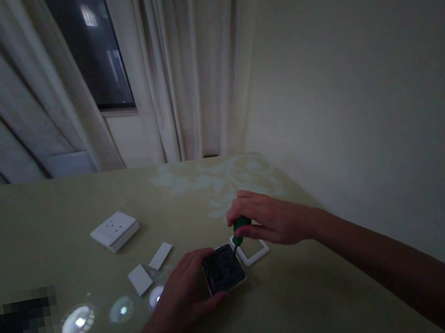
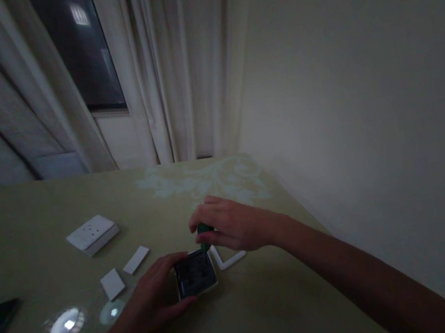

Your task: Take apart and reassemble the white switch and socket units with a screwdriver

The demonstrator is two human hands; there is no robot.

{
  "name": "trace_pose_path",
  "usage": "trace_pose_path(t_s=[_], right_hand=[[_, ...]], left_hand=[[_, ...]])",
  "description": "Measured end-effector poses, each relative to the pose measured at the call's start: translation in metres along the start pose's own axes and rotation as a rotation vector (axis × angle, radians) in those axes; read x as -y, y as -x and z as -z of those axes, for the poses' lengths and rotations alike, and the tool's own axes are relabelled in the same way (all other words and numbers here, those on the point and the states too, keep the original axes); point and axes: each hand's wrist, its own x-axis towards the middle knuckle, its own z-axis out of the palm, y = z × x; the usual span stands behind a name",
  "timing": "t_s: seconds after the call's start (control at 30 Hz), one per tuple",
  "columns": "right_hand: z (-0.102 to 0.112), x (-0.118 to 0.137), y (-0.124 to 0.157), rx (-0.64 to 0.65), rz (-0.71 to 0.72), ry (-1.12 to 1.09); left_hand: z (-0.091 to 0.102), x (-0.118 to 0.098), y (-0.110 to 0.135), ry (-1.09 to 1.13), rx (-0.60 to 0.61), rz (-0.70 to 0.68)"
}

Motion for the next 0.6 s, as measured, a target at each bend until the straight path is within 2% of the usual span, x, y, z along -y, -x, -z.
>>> trace_pose_path(t_s=[0.17, 0.33, 0.4, 0.5, 0.53, 0.6], right_hand=[[0.007, 0.003, 0.002, 0.072, -0.045, 0.022], [-0.006, 0.006, 0.000, -0.038, -0.323, 0.280], [-0.008, 0.009, -0.003, -0.051, -0.273, 0.257], [-0.006, 0.016, -0.006, 0.047, -0.037, 0.142], [-0.004, 0.017, -0.007, 0.066, -0.019, 0.131], [-0.003, 0.016, -0.007, 0.050, -0.122, 0.174]], left_hand=[[0.004, 0.003, -0.001, 0.050, 0.014, 0.021], [0.008, -0.005, -0.002, 0.064, 0.023, 0.013], [0.007, -0.005, -0.003, 0.065, 0.021, 0.012], [0.005, -0.003, -0.003, 0.072, 0.011, 0.005], [0.004, -0.003, -0.003, 0.077, 0.007, 0.002], [0.004, -0.003, -0.003, 0.085, 0.002, -0.001]])
